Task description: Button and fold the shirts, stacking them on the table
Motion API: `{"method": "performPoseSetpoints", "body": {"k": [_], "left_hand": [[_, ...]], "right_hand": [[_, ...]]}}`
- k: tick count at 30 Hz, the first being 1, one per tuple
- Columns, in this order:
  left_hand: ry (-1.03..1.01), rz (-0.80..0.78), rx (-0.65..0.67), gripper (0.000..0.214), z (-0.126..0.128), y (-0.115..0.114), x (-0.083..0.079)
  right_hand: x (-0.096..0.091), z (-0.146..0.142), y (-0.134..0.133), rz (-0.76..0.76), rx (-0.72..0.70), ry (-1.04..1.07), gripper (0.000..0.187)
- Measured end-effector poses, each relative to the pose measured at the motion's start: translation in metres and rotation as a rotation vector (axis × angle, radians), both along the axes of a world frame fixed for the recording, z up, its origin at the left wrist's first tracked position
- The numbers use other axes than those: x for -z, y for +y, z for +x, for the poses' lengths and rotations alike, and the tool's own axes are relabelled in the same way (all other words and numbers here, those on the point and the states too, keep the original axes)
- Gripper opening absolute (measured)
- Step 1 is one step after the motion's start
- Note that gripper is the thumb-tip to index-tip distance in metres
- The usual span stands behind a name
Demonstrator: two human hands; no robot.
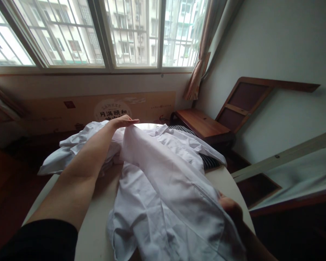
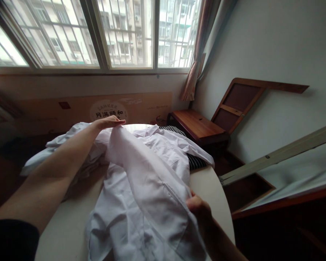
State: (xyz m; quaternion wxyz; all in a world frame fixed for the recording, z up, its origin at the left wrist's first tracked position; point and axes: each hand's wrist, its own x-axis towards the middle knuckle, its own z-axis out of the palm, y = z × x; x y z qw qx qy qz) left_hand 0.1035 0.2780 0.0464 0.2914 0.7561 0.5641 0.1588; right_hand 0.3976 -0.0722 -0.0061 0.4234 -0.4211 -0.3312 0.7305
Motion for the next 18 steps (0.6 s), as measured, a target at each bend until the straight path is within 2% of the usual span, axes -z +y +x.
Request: {"method": "performPoseSetpoints", "body": {"k": [2, 3, 7, 9, 11, 13, 15, 16, 18], "left_hand": [[-0.179, -0.063, 0.043, 0.053, -0.011, -0.007, -0.003], [-0.244, -0.079, 0.063, 0.054, -0.017, -0.01, -0.005], [-0.331, -0.035, 0.082, 0.055, -0.036, -0.013, -0.014], [-0.331, 0.016, 0.059, 0.055, -0.038, -0.009, -0.017], [-0.287, 0.124, -0.022, 0.056, -0.033, -0.002, -0.018], [-0.18, 0.309, -0.157, 0.055, -0.022, 0.006, -0.014], [-0.017, 0.482, -0.257, 0.054, -0.009, 0.01, -0.007], [0.077, 0.524, -0.261, 0.054, -0.003, 0.01, -0.002], [0.238, 0.519, -0.174, 0.053, 0.005, 0.006, 0.008]], "right_hand": [[-0.008, -0.002, 0.001, -0.011, -0.065, 0.123, 0.045], [-0.012, -0.01, 0.001, -0.006, -0.142, 0.155, 0.044], [-0.022, -0.072, 0.004, 0.162, -0.654, 0.097, 0.035], [-0.023, -0.101, 0.008, 0.236, -0.773, 0.157, 0.039], [-0.016, -0.114, 0.011, 0.201, -0.728, 0.202, 0.04], [-0.001, -0.107, 0.013, 0.08, -0.524, 0.136, 0.033], [0.021, -0.09, 0.011, -0.049, -0.304, -0.066, 0.017], [0.032, -0.08, 0.009, -0.095, -0.262, -0.183, 0.01], [0.049, -0.065, 0.003, -0.138, -0.324, -0.345, 0.005]]}}
